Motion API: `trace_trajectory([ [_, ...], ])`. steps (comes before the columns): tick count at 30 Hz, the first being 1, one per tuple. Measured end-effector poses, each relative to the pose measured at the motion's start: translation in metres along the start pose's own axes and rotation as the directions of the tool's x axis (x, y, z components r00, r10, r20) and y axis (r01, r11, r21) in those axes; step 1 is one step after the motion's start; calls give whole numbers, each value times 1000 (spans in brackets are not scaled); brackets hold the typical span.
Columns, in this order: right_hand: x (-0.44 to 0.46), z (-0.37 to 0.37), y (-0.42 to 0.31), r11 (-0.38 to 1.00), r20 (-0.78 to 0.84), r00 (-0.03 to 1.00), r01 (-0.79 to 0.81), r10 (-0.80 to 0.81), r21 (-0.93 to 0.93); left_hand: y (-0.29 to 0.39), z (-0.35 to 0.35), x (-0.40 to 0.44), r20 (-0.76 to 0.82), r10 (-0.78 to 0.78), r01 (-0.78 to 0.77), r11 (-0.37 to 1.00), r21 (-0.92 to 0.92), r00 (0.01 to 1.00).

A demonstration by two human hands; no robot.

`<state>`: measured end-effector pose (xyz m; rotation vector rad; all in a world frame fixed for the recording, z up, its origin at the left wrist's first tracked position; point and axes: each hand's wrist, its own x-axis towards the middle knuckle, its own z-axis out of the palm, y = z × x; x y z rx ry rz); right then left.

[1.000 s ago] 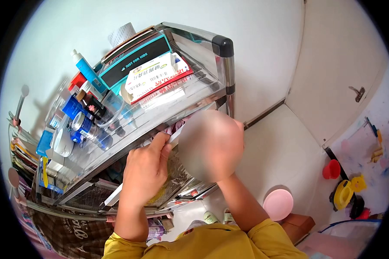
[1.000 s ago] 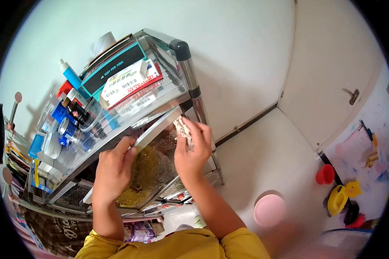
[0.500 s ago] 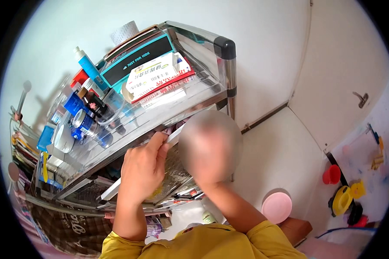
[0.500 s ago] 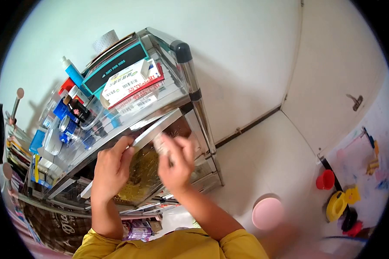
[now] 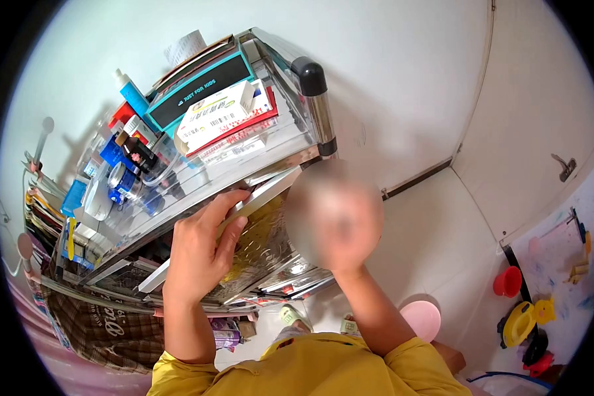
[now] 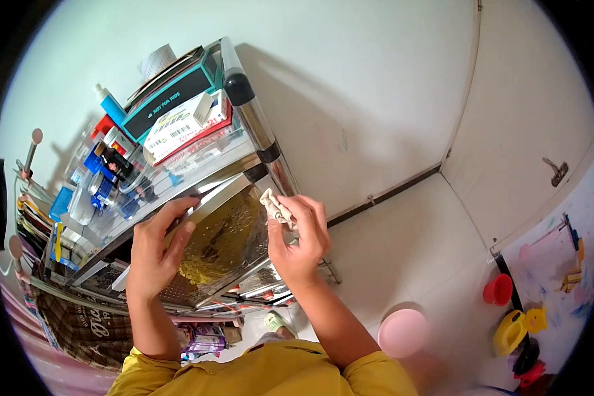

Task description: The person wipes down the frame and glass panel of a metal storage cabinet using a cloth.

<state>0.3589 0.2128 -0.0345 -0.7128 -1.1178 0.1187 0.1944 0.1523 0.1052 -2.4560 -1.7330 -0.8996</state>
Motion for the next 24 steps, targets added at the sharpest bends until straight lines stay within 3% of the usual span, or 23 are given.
trace_trajectory([
  [4,6,5,2,1000,6,1000,-6,6,28,-8,6,0,-21,36,-36,999,22,999],
  [6,15,10,-1,1000,-25,1000,11,-11,1,-11,12,0,-110,115,-109,992,63,987],
  [9,25,19,3,990,-38,990,133,-135,-47,-7,14,-1,-133,101,-93,994,63,986],
  [12,23,22,7,990,-36,990,136,-137,-42,-11,17,-2,-147,99,-93,994,49,984],
  [17,2,12,17,990,-3,995,102,-103,-97,-11,18,-2,-154,87,-82,996,36,984],
  [19,-13,5,23,992,60,997,-41,48,-123,-11,19,-1,-149,85,-81,996,34,985],
  [24,3,3,5,992,43,998,-48,53,-116,-11,21,-2,-172,52,-50,999,15,984],
])
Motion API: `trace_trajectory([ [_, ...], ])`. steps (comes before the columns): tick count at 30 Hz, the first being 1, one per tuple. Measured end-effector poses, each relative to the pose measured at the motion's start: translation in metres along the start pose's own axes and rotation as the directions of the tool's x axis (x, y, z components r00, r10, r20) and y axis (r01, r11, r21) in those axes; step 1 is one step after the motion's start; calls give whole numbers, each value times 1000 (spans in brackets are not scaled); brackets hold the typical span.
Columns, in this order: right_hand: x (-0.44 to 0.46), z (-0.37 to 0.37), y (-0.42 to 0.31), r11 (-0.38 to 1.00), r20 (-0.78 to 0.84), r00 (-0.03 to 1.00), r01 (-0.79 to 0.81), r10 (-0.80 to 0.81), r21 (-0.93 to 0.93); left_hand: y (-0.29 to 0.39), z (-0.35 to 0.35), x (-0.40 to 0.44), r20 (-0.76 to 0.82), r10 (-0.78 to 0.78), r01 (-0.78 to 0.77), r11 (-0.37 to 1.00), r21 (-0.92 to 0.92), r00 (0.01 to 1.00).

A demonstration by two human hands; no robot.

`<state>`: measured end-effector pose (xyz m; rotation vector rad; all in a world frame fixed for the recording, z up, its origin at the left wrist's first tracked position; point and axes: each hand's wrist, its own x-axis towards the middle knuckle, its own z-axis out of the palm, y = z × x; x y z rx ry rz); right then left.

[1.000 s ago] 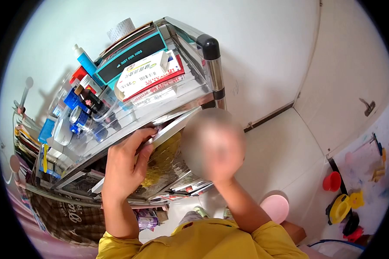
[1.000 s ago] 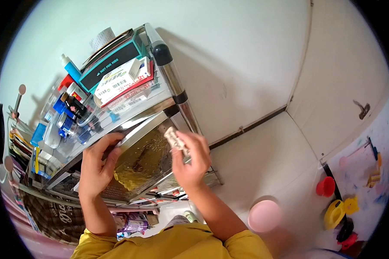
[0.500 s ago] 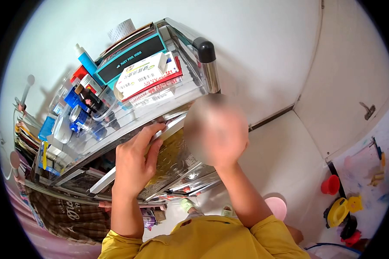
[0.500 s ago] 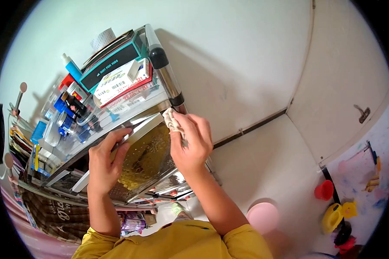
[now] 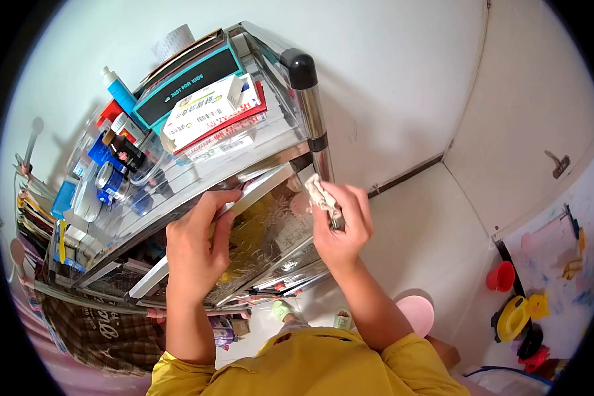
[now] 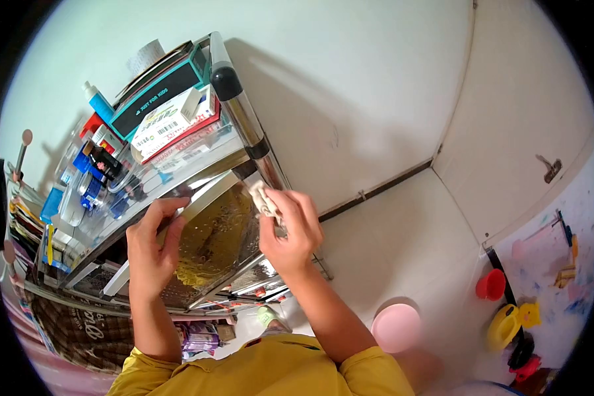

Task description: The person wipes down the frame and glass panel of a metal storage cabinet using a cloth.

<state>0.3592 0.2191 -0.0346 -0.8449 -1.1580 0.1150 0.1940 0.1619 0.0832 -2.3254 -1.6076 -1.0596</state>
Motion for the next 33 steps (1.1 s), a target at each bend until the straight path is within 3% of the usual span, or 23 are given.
trace_trajectory([
  [2,14,9,-6,992,-62,996,72,-66,107,0,0,0,6,1,-1,1000,-2,1000],
  [6,14,18,1,988,-72,990,130,-125,80,1,-2,0,11,-1,1,1000,-4,1000],
  [11,-19,5,24,996,-7,997,74,-75,-49,0,-2,0,7,31,-31,1000,3,1000],
  [16,-15,-3,12,999,-15,999,-36,35,-18,2,-2,0,20,1,-1,1000,0,1000],
  [21,22,8,-4,970,-57,971,225,-231,-88,4,-4,-1,25,3,-4,1000,11,1000],
  [26,4,17,12,956,-82,955,276,-284,-103,2,-2,-3,-39,74,-72,996,45,997],
  [30,-13,6,17,964,-28,968,244,-248,-102,4,-2,-3,-32,43,-41,998,53,999],
  [33,-13,3,8,989,21,991,134,-133,-58,3,-2,-3,-30,39,-38,999,38,999],
])
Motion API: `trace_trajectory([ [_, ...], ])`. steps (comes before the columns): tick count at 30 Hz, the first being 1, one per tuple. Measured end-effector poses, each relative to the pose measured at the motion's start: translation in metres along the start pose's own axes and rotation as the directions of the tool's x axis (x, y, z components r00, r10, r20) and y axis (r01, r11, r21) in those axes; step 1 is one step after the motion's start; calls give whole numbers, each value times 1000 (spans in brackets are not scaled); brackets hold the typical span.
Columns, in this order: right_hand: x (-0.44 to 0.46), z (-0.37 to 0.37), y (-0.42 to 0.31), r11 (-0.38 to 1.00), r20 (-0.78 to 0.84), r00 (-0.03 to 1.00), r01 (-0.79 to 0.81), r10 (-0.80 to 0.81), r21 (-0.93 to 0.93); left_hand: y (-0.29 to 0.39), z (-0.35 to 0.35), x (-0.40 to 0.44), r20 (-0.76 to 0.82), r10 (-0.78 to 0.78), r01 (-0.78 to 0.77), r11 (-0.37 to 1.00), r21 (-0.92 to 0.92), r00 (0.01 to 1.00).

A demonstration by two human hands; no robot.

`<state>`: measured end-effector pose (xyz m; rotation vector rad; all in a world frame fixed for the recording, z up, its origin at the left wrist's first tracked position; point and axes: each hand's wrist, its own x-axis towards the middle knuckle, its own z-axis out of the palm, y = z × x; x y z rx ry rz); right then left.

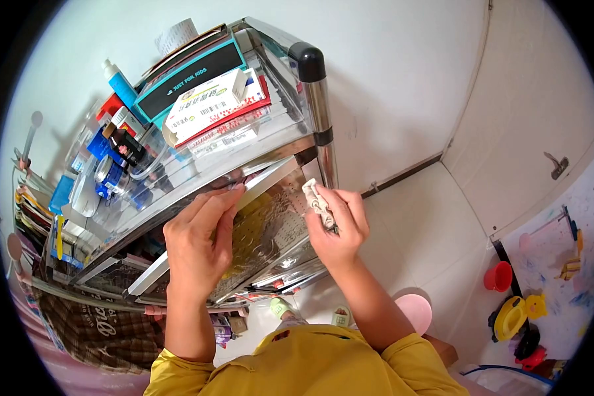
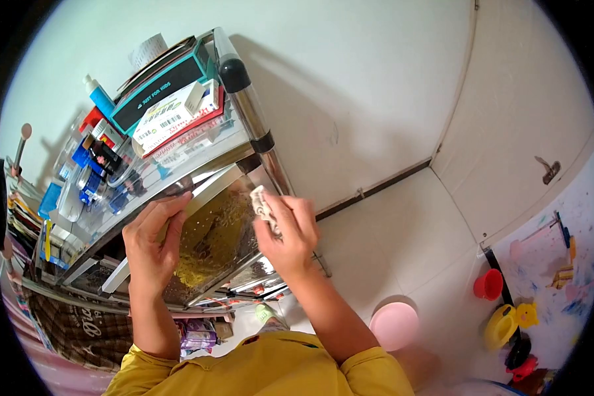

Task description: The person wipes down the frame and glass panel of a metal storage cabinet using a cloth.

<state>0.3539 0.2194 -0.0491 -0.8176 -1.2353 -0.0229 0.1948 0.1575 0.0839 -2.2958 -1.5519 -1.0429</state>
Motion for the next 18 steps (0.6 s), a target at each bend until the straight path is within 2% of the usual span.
trace_trajectory([
  [2,10,5,-16,994,-21,1000,2,0,105,0,1,0,-8,-5,5,1000,-20,1000],
  [8,17,18,-8,996,-15,997,71,-70,46,-4,3,-1,-27,-5,4,999,-51,1000],
  [11,1,15,-2,999,3,1000,18,-18,-30,-4,3,-1,-23,1,-2,999,-44,1000],
  [14,-9,7,1,998,46,998,-46,47,-30,-4,3,-1,-20,2,-3,999,-46,1000],
  [18,11,8,-17,997,10,998,-60,59,48,-5,4,-1,-24,6,-7,999,-49,1000],
])
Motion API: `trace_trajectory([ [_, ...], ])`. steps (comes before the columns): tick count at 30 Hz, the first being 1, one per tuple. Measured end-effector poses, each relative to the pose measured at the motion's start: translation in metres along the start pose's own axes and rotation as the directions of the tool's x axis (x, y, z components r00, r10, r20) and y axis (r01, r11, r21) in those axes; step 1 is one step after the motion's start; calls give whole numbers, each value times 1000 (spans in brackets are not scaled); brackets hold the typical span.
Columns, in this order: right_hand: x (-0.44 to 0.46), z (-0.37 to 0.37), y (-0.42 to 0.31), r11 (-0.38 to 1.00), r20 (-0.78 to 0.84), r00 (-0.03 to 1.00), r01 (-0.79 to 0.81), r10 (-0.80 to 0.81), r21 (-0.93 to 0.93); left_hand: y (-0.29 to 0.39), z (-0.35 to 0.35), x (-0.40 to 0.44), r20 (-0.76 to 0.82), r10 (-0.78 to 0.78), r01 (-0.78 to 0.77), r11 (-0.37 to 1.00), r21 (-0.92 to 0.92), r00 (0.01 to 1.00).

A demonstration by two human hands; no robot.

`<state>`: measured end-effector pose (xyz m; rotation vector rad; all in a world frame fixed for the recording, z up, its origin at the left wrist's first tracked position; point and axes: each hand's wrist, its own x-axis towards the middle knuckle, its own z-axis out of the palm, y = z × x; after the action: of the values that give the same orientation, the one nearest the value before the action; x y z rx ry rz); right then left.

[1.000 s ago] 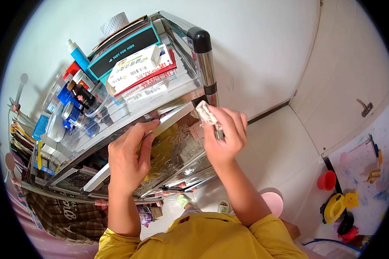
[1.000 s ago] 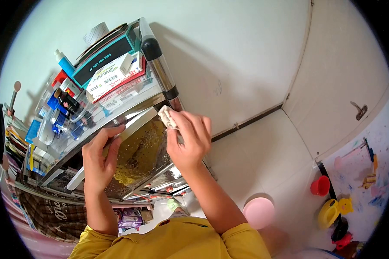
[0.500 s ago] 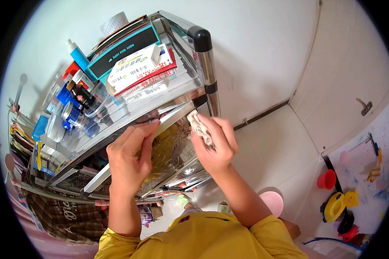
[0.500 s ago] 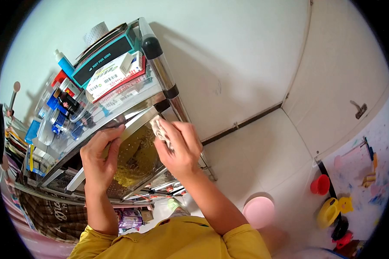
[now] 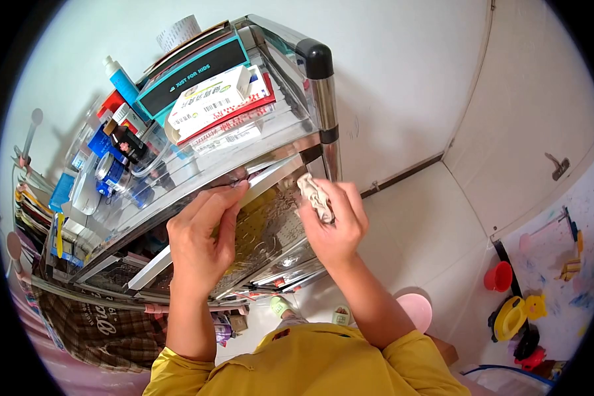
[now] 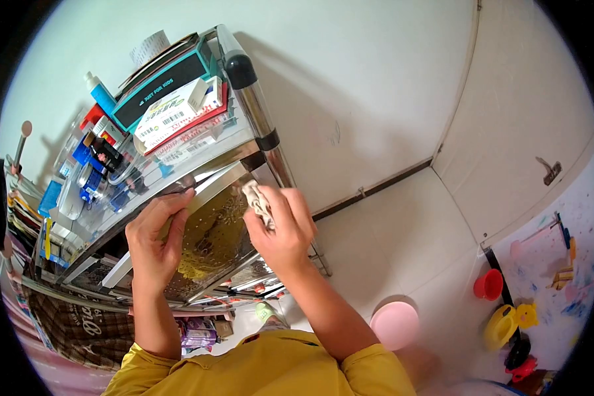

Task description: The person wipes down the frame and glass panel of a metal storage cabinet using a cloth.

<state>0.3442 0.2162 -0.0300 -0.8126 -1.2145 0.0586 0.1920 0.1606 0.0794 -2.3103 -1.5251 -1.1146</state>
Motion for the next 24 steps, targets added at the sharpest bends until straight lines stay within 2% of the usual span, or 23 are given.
trace_trajectory([
  [4,8,8,3,999,-9,999,37,-37,9,-2,3,2,-50,53,-52,999,13,997],
  [7,-8,5,14,992,-21,994,107,-108,-69,-3,2,0,-46,55,-54,998,14,997],
  [10,-30,-6,28,992,17,996,87,-86,-90,-2,1,0,-1,8,-8,1000,-3,1000],
  [12,-33,-14,26,995,100,995,-12,22,-103,-2,2,0,-13,19,-19,1000,1,1000],
  [13,-29,-15,23,995,100,995,-12,23,-104,-2,2,0,-12,19,-19,1000,1,1000],
  [16,-7,-14,5,994,39,999,42,-38,-106,-2,2,0,-18,21,-21,1000,5,1000],
  [18,3,-6,-1,995,-43,994,95,-96,-37,-2,2,-1,-17,21,-21,1000,-5,1000],
  [22,0,8,0,990,-23,991,134,-135,-43,-2,1,0,-22,23,-24,1000,-14,999],
  [24,-3,7,-3,996,-40,997,63,-65,-66,-1,-3,0,22,-16,16,1000,-16,1000],
])
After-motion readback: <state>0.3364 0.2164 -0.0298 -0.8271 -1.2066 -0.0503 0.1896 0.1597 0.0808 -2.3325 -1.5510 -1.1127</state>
